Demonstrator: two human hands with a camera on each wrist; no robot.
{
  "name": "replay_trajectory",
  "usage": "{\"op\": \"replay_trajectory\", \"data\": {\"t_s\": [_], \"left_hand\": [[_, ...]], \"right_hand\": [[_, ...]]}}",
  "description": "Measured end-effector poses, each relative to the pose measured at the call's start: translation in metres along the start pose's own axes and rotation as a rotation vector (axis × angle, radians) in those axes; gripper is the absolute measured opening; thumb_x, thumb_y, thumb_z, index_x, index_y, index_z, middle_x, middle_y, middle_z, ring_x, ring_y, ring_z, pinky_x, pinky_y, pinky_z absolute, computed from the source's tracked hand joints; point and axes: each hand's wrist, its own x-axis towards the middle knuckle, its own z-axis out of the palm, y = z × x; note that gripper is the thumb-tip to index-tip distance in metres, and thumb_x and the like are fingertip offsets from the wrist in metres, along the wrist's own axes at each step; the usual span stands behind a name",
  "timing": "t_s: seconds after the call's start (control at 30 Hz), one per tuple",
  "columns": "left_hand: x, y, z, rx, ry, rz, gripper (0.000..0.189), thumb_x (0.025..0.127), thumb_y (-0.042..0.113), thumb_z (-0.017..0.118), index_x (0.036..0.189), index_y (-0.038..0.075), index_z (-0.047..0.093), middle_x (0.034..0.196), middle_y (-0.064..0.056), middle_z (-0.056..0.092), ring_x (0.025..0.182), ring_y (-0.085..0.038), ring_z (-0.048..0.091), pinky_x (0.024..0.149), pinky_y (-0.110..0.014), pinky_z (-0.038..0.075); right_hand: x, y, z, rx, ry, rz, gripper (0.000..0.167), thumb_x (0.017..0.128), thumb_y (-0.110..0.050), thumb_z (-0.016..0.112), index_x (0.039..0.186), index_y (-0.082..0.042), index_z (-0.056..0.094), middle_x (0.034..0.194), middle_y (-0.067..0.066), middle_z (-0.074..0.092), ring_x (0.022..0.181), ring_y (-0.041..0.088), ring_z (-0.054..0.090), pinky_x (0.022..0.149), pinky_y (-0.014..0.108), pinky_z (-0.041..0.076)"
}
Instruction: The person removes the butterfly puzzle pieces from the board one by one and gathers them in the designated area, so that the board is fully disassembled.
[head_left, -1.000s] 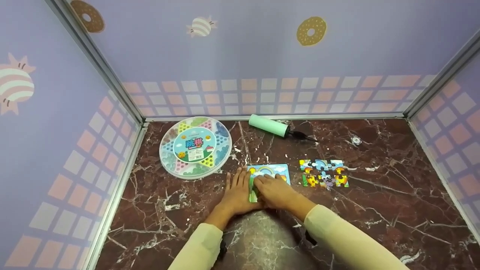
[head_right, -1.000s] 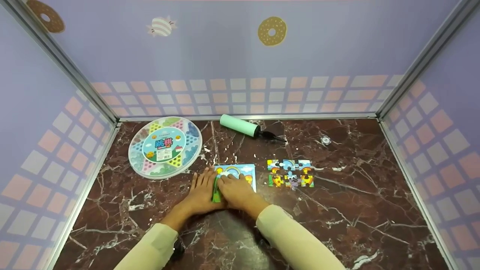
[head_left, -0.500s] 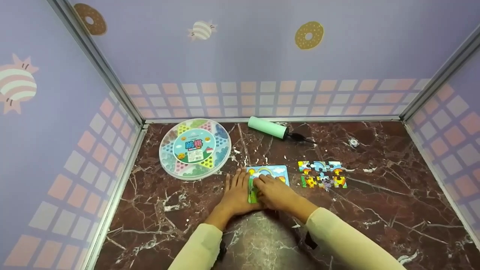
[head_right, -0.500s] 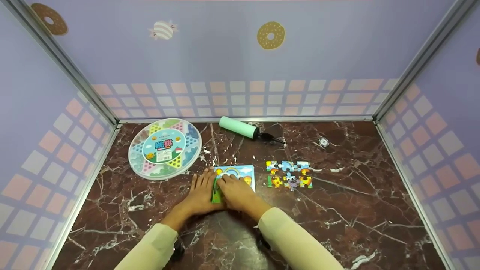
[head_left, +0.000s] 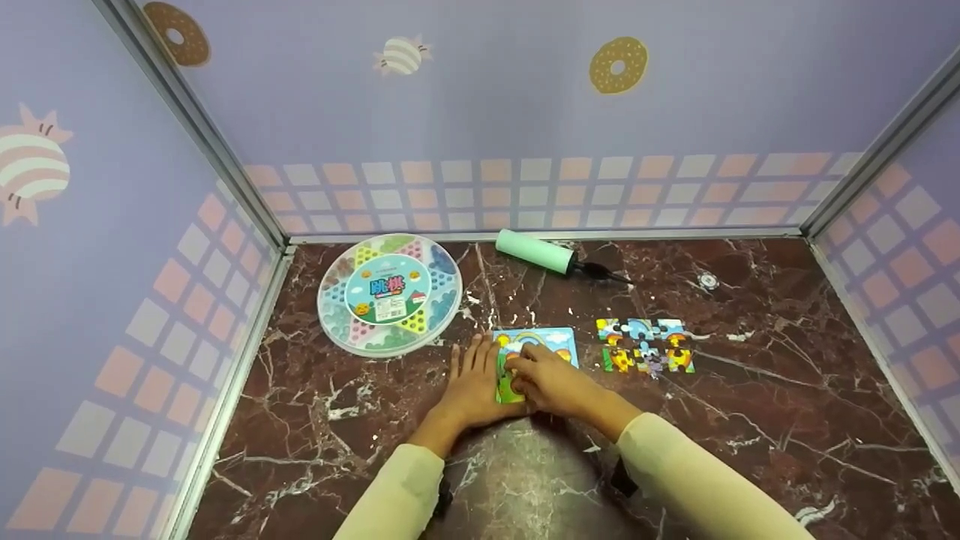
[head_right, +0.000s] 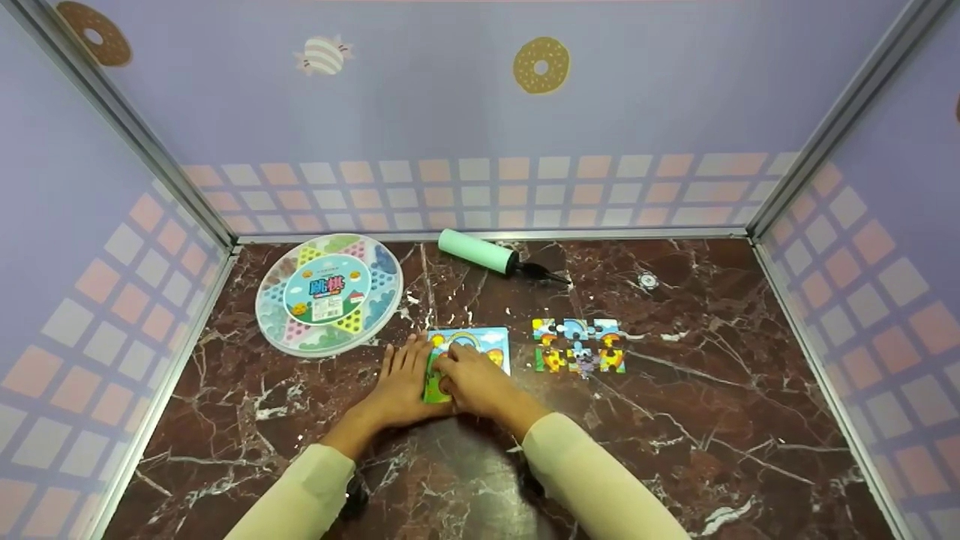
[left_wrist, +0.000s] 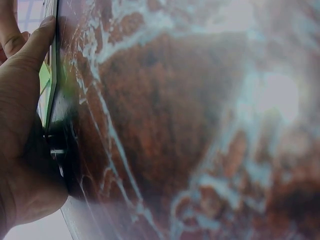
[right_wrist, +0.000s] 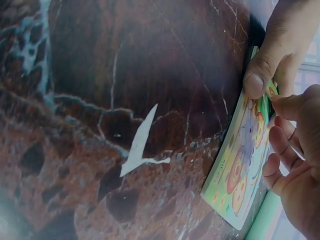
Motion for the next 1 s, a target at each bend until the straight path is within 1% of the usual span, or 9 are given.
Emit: {"op": "replay_trajectory", "data": {"t_s": [0.1, 0.17, 0.27, 0.37, 0.47, 0.6, 0.7, 0.83, 1.0], "left_hand": [[0.000, 0.000, 0.001, 0.002, -0.006, -0.013, 0.133, 0.084, 0.082, 0.076, 0.175, 0.003, 0.021, 0.186, -0.021, 0.013, 0.175, -0.041, 0.006, 0.139, -0.069, -0.003], [0.000, 0.001, 0.000, 0.000, -0.013, -0.019, 0.133, 0.084, 0.082, 0.076, 0.176, 0.003, 0.021, 0.186, -0.020, 0.012, 0.175, -0.041, 0.006, 0.139, -0.067, -0.004], [-0.001, 0.004, -0.004, -0.005, -0.021, -0.016, 0.132, 0.085, 0.081, 0.076, 0.175, 0.002, 0.021, 0.186, -0.021, 0.012, 0.174, -0.042, 0.007, 0.139, -0.068, -0.002], [-0.002, 0.006, -0.007, -0.015, -0.009, 0.002, 0.132, 0.085, 0.082, 0.075, 0.174, 0.000, 0.023, 0.185, -0.023, 0.015, 0.173, -0.044, 0.010, 0.138, -0.072, 0.002], [-0.002, 0.005, -0.006, -0.014, -0.016, -0.003, 0.132, 0.085, 0.083, 0.074, 0.175, 0.001, 0.022, 0.186, -0.021, 0.014, 0.174, -0.043, 0.008, 0.138, -0.070, 0.000], [0.000, 0.001, -0.001, -0.017, -0.014, -0.012, 0.131, 0.085, 0.082, 0.075, 0.175, 0.003, 0.022, 0.186, -0.020, 0.013, 0.175, -0.040, 0.006, 0.139, -0.068, -0.003], [0.001, -0.001, 0.002, -0.021, 0.003, -0.009, 0.133, 0.084, 0.082, 0.075, 0.175, 0.002, 0.022, 0.186, -0.021, 0.014, 0.174, -0.041, 0.008, 0.139, -0.068, -0.002], [0.001, -0.002, 0.003, -0.008, 0.005, -0.010, 0.134, 0.082, 0.083, 0.075, 0.175, 0.003, 0.021, 0.186, -0.021, 0.013, 0.174, -0.042, 0.008, 0.139, -0.068, -0.003], [0.000, 0.001, -0.001, -0.012, -0.004, -0.004, 0.135, 0.082, 0.083, 0.077, 0.174, 0.001, 0.022, 0.185, -0.023, 0.015, 0.174, -0.044, 0.009, 0.138, -0.070, -0.001]], "right_hand": [[-0.002, 0.002, 0.001, -0.077, -0.004, -0.024, 0.024, 0.107, -0.012, 0.072, 0.131, -0.009, 0.076, 0.106, 0.008, 0.064, 0.093, 0.024, 0.059, 0.079, 0.042, 0.056], [-0.003, 0.003, 0.001, -0.138, -0.005, -0.037, 0.026, 0.107, -0.016, 0.072, 0.132, -0.010, 0.075, 0.110, 0.008, 0.066, 0.098, 0.026, 0.062, 0.081, 0.045, 0.057], [-0.004, 0.004, 0.001, -0.207, -0.004, -0.047, 0.030, 0.108, -0.021, 0.072, 0.137, -0.012, 0.073, 0.119, 0.007, 0.069, 0.108, 0.029, 0.066, 0.087, 0.051, 0.060], [-0.005, 0.005, 0.001, -0.256, 0.013, -0.068, 0.032, 0.109, -0.025, 0.072, 0.139, -0.015, 0.071, 0.124, 0.005, 0.072, 0.115, 0.030, 0.068, 0.092, 0.055, 0.061], [-0.006, 0.006, 0.002, -0.294, 0.052, -0.097, 0.033, 0.107, -0.026, 0.073, 0.138, -0.017, 0.070, 0.125, 0.003, 0.073, 0.115, 0.029, 0.069, 0.091, 0.054, 0.061], [-0.005, 0.009, 0.002, -0.328, 0.115, -0.130, 0.032, 0.104, -0.026, 0.077, 0.134, -0.018, 0.069, 0.122, 0.001, 0.074, 0.111, 0.028, 0.068, 0.088, 0.049, 0.057], [-0.005, 0.012, 0.001, -0.348, 0.142, -0.132, 0.033, 0.103, -0.026, 0.078, 0.134, -0.019, 0.071, 0.119, 0.001, 0.075, 0.110, 0.027, 0.069, 0.086, 0.047, 0.056], [-0.009, 0.017, -0.002, -0.344, 0.145, -0.105, 0.034, 0.103, -0.025, 0.078, 0.136, -0.018, 0.074, 0.120, 0.001, 0.076, 0.111, 0.027, 0.070, 0.087, 0.048, 0.055], [-0.018, 0.024, -0.010, -0.318, 0.154, -0.070, 0.034, 0.103, -0.025, 0.079, 0.135, -0.018, 0.075, 0.120, 0.002, 0.077, 0.109, 0.027, 0.069, 0.087, 0.048, 0.053]]}}
